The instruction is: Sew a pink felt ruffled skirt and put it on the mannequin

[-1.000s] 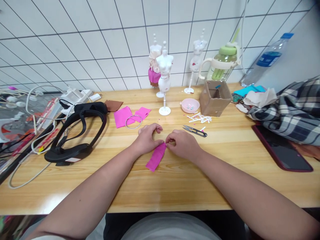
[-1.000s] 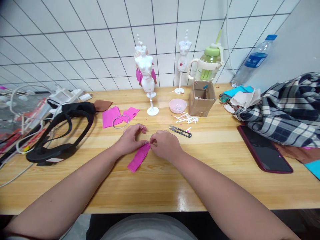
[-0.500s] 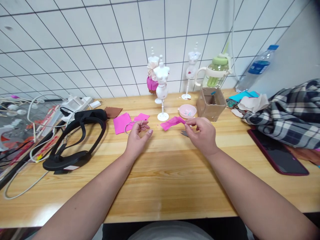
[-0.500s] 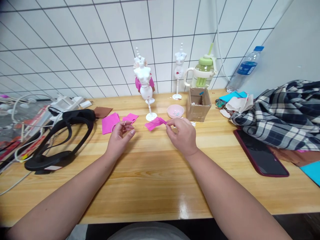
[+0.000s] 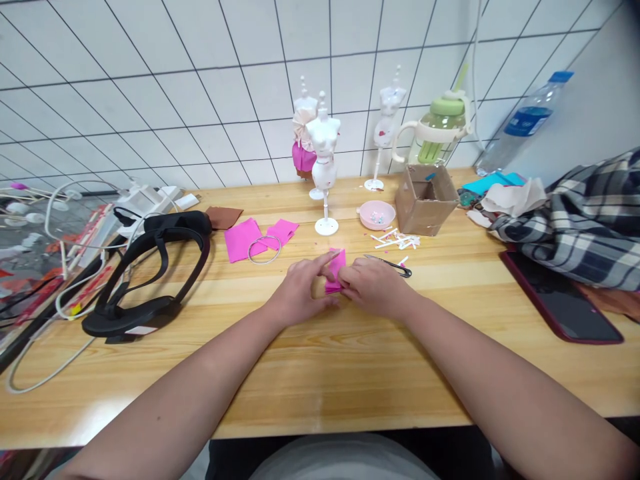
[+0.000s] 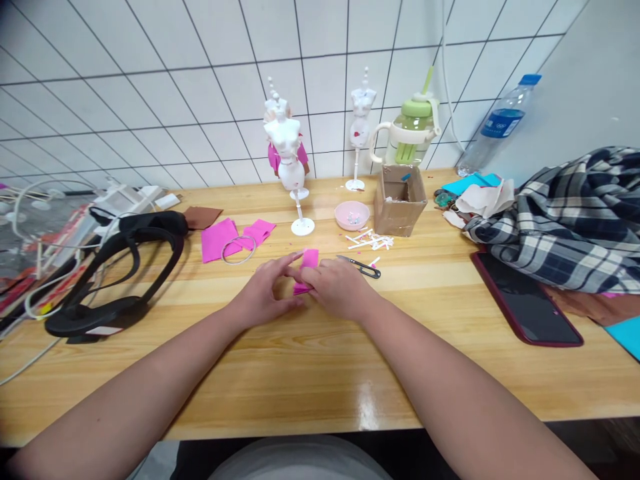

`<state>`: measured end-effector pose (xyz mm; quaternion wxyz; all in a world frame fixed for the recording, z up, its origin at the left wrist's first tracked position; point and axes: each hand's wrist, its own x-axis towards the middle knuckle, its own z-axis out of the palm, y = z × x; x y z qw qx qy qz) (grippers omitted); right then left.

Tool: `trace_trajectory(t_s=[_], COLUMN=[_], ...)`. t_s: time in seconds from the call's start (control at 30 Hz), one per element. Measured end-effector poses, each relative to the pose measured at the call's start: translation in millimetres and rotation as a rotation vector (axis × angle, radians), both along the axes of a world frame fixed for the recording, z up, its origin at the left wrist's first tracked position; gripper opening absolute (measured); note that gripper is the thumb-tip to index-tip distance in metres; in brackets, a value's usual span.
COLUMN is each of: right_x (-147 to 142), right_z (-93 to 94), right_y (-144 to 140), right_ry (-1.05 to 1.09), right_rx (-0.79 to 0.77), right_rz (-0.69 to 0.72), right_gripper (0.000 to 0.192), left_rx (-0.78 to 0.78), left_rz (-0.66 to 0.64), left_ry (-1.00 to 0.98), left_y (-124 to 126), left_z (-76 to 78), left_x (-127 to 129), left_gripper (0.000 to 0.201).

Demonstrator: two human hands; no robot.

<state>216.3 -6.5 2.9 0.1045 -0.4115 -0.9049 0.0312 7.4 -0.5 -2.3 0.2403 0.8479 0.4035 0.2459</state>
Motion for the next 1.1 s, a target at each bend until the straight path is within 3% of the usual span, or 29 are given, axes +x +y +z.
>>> trace_trajectory(t_s=[0.13,0.33,0.87,1.1], right_x=[2.9,5.7,3.0,4.2], right_z=[-2.3,-7.2,-6.3,-13.6], right_y=[1.3,2.9,1.7,11.6], right_ry=[0.030,0.109,0.427,0.436], right_rx=[-0.031,-0.116,-0.419,-0.501], right_rz=[-0.021,-0.067,-0.196,-0.262], right_gripper=[0.017,0.009,0.018,0.023], left_rx=[0.028,0.055,-0.074,-0.144], left_rz=[-0.043,0.007,0.074,0.130], left_ry=[0.060,0.045,0.077,0.053], left_y=[0.9,-0.4,2.3,5.6], left_z=[-7.9,-8.3,-5.1,-4.4], left_x=[3.6,8.2,12.9,8.5], left_gripper=[0.076,0.060,0.060,0.056])
